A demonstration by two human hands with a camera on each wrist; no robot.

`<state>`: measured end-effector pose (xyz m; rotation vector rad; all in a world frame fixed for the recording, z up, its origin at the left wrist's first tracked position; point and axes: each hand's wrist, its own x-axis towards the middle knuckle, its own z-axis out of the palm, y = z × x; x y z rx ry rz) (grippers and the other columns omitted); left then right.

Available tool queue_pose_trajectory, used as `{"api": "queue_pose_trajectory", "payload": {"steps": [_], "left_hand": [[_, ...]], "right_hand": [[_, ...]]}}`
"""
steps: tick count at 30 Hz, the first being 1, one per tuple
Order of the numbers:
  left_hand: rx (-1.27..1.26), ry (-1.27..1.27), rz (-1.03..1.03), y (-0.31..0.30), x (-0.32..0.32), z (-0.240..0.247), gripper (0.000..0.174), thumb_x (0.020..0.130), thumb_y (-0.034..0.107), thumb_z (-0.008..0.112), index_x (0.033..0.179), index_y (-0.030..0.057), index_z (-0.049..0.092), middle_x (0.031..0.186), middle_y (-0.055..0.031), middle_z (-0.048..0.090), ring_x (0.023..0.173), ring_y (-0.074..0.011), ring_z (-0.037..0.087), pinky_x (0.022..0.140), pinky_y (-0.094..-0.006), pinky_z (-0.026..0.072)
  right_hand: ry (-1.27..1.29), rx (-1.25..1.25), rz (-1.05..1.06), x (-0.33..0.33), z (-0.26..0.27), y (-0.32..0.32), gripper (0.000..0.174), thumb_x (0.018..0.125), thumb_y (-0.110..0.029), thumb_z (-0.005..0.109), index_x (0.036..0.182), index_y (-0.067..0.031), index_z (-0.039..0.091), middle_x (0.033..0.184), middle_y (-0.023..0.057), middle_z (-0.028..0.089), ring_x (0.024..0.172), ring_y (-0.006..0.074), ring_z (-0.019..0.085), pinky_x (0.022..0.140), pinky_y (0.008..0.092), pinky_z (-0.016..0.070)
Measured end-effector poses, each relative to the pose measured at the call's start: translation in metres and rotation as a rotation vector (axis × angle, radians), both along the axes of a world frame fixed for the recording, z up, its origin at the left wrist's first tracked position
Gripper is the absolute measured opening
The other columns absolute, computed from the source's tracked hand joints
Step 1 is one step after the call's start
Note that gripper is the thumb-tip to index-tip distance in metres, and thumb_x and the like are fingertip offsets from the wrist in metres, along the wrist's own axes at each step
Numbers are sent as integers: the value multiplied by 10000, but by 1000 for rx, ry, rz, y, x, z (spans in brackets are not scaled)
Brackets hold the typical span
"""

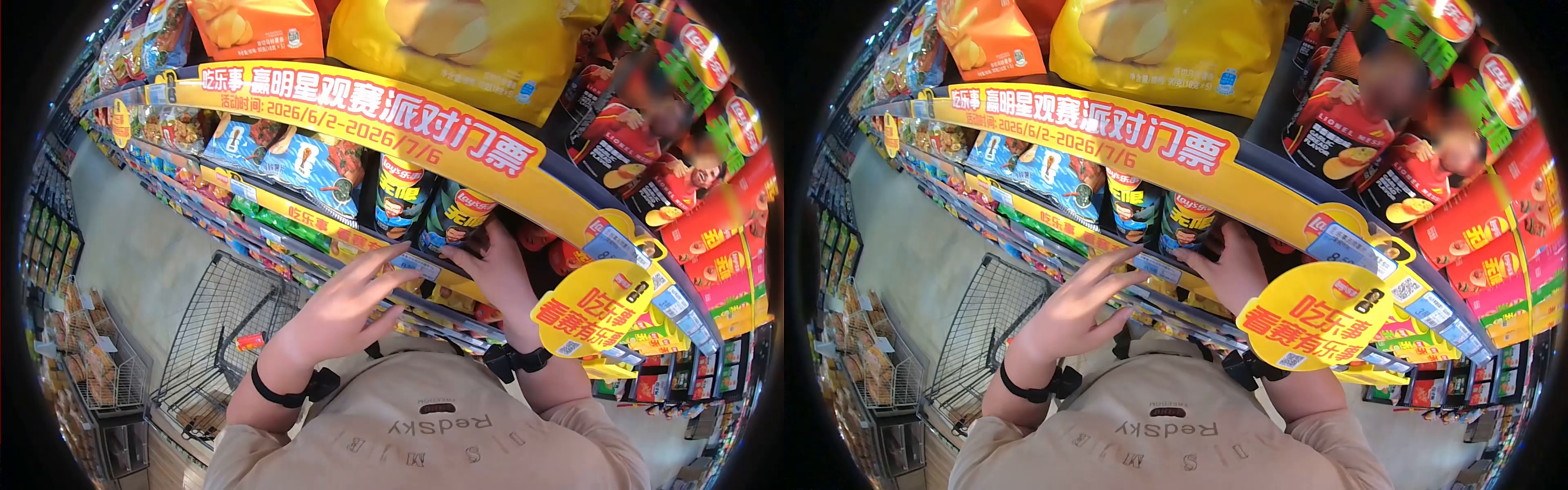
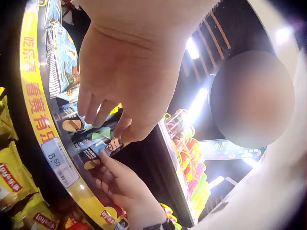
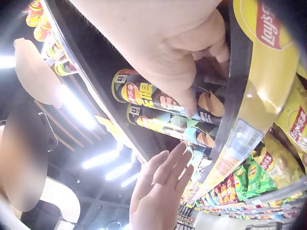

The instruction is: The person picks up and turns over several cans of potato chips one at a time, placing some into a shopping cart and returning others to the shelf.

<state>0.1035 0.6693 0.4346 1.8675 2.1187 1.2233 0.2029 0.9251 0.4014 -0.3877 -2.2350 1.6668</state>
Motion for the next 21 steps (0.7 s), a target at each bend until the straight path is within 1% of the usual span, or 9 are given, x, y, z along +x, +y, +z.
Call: {"api": "queue_pose_trajectory", "payload": {"steps": [3,4,5,7,10,11,13,14,21], "left_hand": [[-38,-39,58,-16,8,3,508,879,46,718,1375,63,609,1534,-222,493,1369,-426,522,1119,-475,450],[-59,-40,113,-22,13,5,510,875,32,715,1373,60,609,1533,-219,496,1373,-426,517,1129,-475,443],[-80,-41,170,-29,20,7,513,870,17,712,1371,57,610,1531,-217,500,1378,-425,513,1138,-475,435],[-91,-90,227,-42,35,9,503,865,-3,706,1357,49,614,1526,-211,508,1391,-418,508,1161,-474,414],[-64,-160,372,-67,58,-4,466,872,-15,684,1331,35,619,1517,-211,521,1401,-398,510,1167,-468,404],[-71,-164,398,-74,66,-7,466,872,-15,684,1331,35,619,1517,-211,521,1401,-398,510,1167,-468,404],[-108,-184,472,-90,83,-12,474,871,-25,679,1337,32,617,1507,-215,528,1393,-399,518,1161,-469,411],[-126,-193,494,-97,90,-15,475,874,-23,679,1341,34,619,1502,-217,532,1386,-400,524,1150,-460,423],[-247,-183,592,-128,121,-18,457,891,0,679,1343,41,624,1496,-206,537,1368,-398,535,1132,-442,442]], "right_hand": [[14,-70,4,2,0,-2,641,890,-10,800,1432,-1,458,1303,113,636,1226,185,638,1067,344,521],[52,-64,27,5,2,-2,668,886,-24,807,1447,-3,445,1319,130,630,1266,212,618,1101,373,499],[1,42,-15,11,5,-4,693,884,-30,809,1466,-3,432,1348,146,608,1306,238,590,1134,395,471],[159,71,0,22,-4,-4,685,893,-28,793,1477,-5,436,1376,148,585,1330,260,572,1149,399,456],[207,201,-2,49,-10,-2,627,920,10,735,1478,-18,452,1377,136,576,1320,255,579,1148,387,456],[205,190,23,56,-14,-3,627,920,10,735,1478,-18,452,1377,136,576,1320,255,579,1148,387,456],[286,174,-61,69,-22,-12,507,930,-57,764,1384,6,549,1353,161,618,1246,227,618,1067,355,503],[304,101,-53,78,-22,-21,451,948,8,710,1372,-3,557,1307,144,637,1215,217,636,1065,348,501],[77,-161,207,110,-52,-35,377,967,58,650,1334,14,579,1213,107,658,1169,180,658,1036,335,521]]}}
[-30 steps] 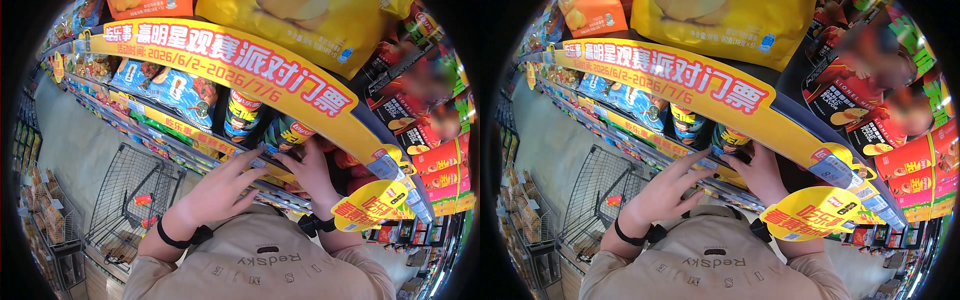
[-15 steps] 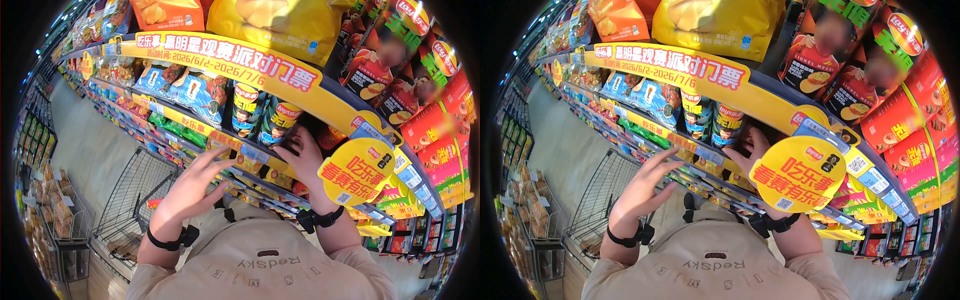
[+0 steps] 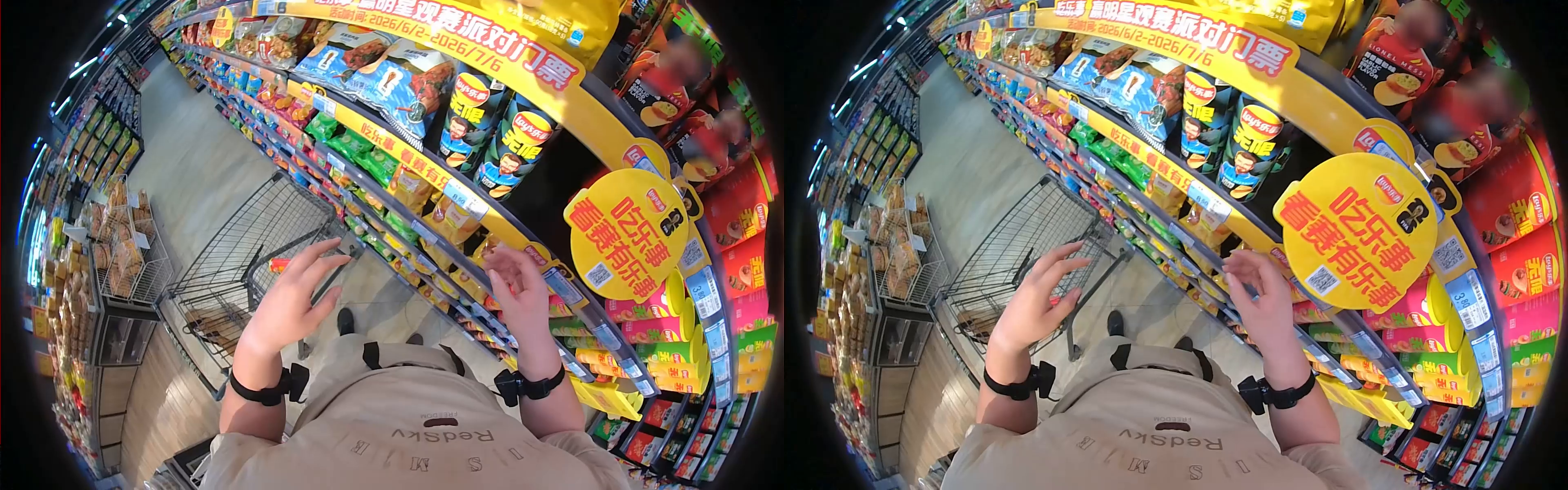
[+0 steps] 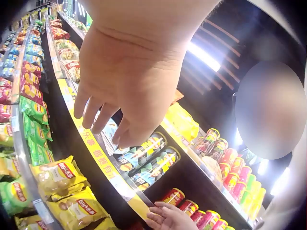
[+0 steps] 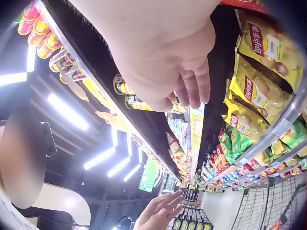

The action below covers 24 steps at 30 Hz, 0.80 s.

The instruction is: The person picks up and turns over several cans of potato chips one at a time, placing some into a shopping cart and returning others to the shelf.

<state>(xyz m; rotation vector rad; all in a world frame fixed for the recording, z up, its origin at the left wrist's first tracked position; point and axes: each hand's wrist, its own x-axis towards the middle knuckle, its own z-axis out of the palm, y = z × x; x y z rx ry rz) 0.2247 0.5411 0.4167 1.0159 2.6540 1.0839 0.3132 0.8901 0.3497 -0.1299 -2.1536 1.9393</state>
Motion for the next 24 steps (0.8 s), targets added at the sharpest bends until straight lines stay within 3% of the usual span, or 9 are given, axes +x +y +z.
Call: {"api": "queue_pose_trajectory", "payload": {"steps": [10,15,22,24], "left_hand": [[2,13,58,-78,14,1,455,896,-1,675,1345,37,618,1471,-202,555,1345,-397,552,1113,-441,457],[-3,-20,183,-163,32,-8,477,882,-13,685,1352,31,610,1463,-207,559,1353,-403,546,1115,-433,454],[33,-35,479,-301,77,-37,419,923,23,680,1337,22,614,1454,-200,568,1356,-397,544,1125,-424,440],[57,-45,532,-333,91,-47,399,934,30,669,1330,21,616,1439,-196,575,1344,-396,551,1124,-427,439]], "right_hand": [[-66,56,83,-12,-13,-66,257,990,16,646,1246,5,623,1140,88,696,1090,162,695,953,315,548],[-79,13,227,-36,-13,-139,111,1030,-71,644,1099,14,659,1031,75,726,965,140,696,893,290,547],[-151,20,501,-63,-5,-267,111,1054,-112,631,1054,-2,643,975,61,729,962,129,694,899,289,547],[-150,33,542,-69,-5,-304,146,1061,-130,619,996,-4,652,954,53,720,910,120,676,853,279,537]]}}
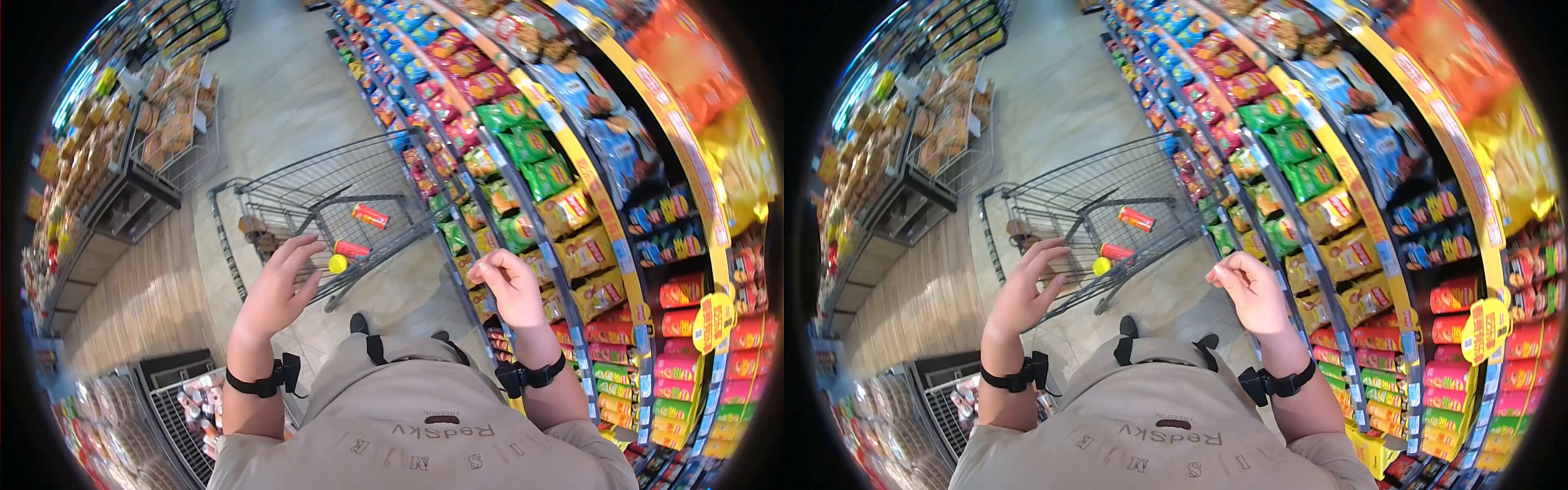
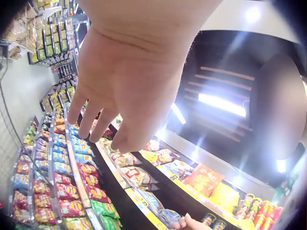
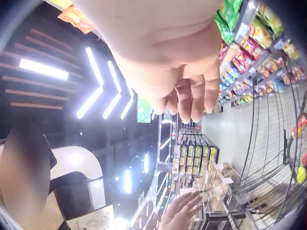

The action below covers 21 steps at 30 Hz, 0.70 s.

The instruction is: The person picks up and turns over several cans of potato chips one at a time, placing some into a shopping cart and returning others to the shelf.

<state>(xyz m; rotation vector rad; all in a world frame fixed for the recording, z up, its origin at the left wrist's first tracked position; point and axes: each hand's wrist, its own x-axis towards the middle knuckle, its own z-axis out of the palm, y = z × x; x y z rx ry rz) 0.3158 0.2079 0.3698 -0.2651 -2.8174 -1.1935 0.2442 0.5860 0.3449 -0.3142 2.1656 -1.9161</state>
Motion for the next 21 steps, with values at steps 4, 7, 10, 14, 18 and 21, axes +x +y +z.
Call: {"api": "queue_pose_trajectory", "payload": {"steps": [4,7,10,14,18,21], "left_hand": [[84,-37,70,-58,28,-27,380,943,38,665,1320,26,620,1407,-193,587,1324,-397,559,1114,-426,449],[83,-37,121,-96,51,-46,379,950,54,664,1325,28,615,1392,-193,595,1316,-403,563,1103,-429,460],[82,-75,181,-127,80,-61,385,956,67,658,1335,28,607,1402,-197,590,1326,-407,555,1112,-432,453],[77,-120,258,-159,101,-78,384,958,74,653,1335,21,605,1409,-201,586,1332,-409,549,1121,-430,446],[114,-121,268,-169,93,-97,381,956,80,655,1328,14,607,1413,-204,584,1334,-410,546,1122,-429,446],[118,-138,264,-167,85,-103,379,959,87,658,1328,15,608,1401,-203,593,1319,-411,556,1111,-430,455]], "right_hand": [[-40,50,153,-6,16,-75,273,1069,-178,599,887,5,690,908,51,697,789,111,610,723,272,487],[-1,130,250,-9,15,-124,277,1074,-149,577,893,24,696,905,54,692,795,109,612,740,273,490],[2,144,274,-1,10,-163,298,1075,-142,574,864,30,694,894,52,689,800,109,613,736,266,485],[-136,-16,259,3,6,-207,330,1030,36,505,1344,-29,586,1181,105,677,997,158,677,863,287,527],[-149,101,358,-11,-3,-216,418,1015,57,519,1417,-56,520,1248,113,659,1052,163,679,902,299,533],[-188,107,364,-21,-20,-212,258,1023,12,574,1275,-29,605,1179,95,688,1022,147,683,875,295,536]]}}
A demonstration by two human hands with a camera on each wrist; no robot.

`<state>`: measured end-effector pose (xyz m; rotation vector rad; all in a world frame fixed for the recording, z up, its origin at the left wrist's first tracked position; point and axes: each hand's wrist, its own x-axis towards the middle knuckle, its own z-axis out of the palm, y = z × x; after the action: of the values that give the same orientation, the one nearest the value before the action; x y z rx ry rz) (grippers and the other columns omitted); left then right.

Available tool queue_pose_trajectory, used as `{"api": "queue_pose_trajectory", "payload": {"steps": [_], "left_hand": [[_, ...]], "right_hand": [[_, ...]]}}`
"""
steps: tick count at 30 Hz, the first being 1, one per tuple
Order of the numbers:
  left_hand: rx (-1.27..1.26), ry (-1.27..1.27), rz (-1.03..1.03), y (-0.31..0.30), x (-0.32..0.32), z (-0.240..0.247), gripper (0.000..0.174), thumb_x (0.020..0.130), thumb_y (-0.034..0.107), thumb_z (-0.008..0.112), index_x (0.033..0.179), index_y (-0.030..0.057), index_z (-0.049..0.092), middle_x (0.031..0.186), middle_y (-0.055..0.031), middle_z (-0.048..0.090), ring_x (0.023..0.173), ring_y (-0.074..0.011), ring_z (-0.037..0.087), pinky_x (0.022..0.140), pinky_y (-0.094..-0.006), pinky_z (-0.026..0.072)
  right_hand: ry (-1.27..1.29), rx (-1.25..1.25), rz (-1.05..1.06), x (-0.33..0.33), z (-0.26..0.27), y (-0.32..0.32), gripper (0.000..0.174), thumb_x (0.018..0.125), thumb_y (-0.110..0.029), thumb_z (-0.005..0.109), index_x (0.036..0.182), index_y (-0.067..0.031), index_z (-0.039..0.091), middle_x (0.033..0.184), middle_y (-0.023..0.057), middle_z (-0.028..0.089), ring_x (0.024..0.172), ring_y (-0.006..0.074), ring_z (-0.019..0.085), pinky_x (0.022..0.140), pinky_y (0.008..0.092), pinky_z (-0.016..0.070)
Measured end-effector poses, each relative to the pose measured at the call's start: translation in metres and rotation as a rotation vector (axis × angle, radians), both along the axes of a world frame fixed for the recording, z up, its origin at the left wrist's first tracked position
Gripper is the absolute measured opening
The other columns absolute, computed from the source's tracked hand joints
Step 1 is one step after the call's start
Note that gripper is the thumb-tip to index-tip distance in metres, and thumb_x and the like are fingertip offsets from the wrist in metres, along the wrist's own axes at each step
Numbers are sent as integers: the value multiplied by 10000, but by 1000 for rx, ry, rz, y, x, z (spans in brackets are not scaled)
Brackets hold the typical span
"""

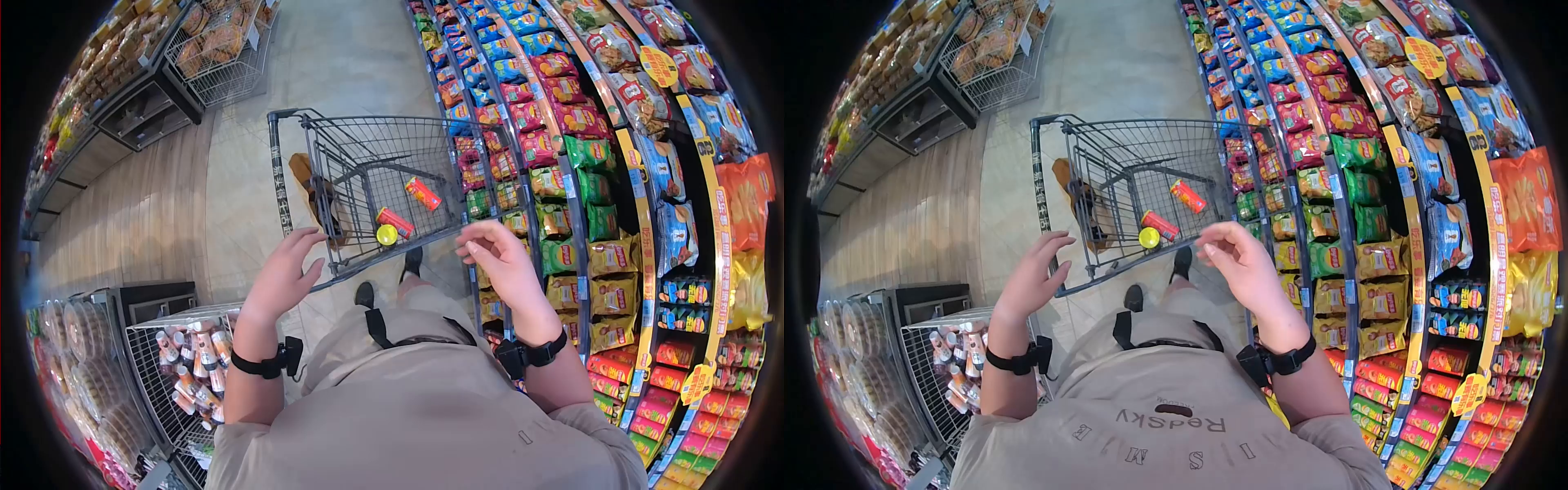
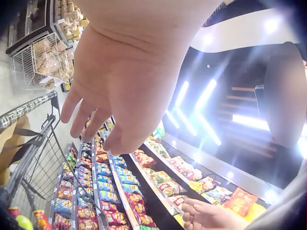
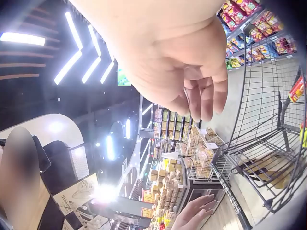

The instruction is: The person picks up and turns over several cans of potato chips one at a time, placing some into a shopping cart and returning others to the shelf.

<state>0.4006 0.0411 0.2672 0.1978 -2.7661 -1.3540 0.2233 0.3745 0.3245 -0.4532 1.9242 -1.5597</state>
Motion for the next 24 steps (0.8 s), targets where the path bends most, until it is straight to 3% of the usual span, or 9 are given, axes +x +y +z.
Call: {"api": "queue_pose_trajectory", "payload": {"steps": [3,7,8,10,14,17,20,22,24], "left_hand": [[0,-31,-15,5,-12,-2,370,959,94,666,1316,16,611,1379,-194,607,1296,-406,572,1096,-427,467],[23,-48,-29,6,-31,-14,264,952,103,684,1190,-3,641,1248,-174,662,1182,-381,632,1020,-414,503],[22,-58,-28,5,-37,-18,264,952,103,684,1190,-3,641,1248,-174,662,1182,-381,632,1020,-414,503],[38,-153,9,3,-51,-27,155,950,119,699,1012,-15,655,1039,-167,686,1004,-372,662,893,-420,524],[-9,-334,-10,9,-81,-51,232,956,184,723,870,-16,642,852,-172,639,814,-383,621,737,-449,493],[-23,-315,-18,18,-110,-88,246,966,200,718,873,-18,649,861,-175,644,808,-391,617,730,-452,489],[-12,-365,16,36,-144,-137,133,968,133,666,1034,18,661,1006,-186,663,919,-405,651,803,-463,526],[-56,-464,-26,41,-171,-168,273,955,96,630,1225,59,617,1161,-202,652,1055,-414,661,895,-472,548],[-83,-509,-31,50,-197,-205,302,954,132,634,1246,61,608,1185,-204,651,1061,-420,666,890,-487,555]], "right_hand": [[34,52,52,-18,-20,6,102,1030,-29,608,1120,-4,647,1107,75,708,987,134,687,858,289,537],[118,153,154,-46,-35,0,141,1022,-11,600,1139,12,675,1121,86,720,977,143,697,866,292,543],[51,110,91,-50,-36,-7,223,1010,12,586,1221,11,655,1164,99,716,1004,155,697,874,297,545],[-27,64,28,-64,-40,-19,314,998,35,573,1304,11,636,1207,112,712,1031,166,698,882,301,547],[-137,20,31,-107,-75,-31,516,962,84,524,1469,-13,526,1299,134,682,1103,186,684,892,310,549],[-237,94,137,-139,-126,-36,523,973,55,531,1490,-22,504,1322,142,670,1129,195,677,927,324,543],[-276,241,255,-162,-183,-42,475,993,9,554,1466,-24,526,1311,152,675,1137,198,678,961,333,536],[-234,344,345,-173,-228,-49,403,994,-21,574,1397,-9,575,1254,152,699,1128,198,683,960,327,532],[-284,337,390,-184,-279,-57,410,974,-39,593,1382,-4,585,1249,150,699,1127,209,684,959,334,533]]}}
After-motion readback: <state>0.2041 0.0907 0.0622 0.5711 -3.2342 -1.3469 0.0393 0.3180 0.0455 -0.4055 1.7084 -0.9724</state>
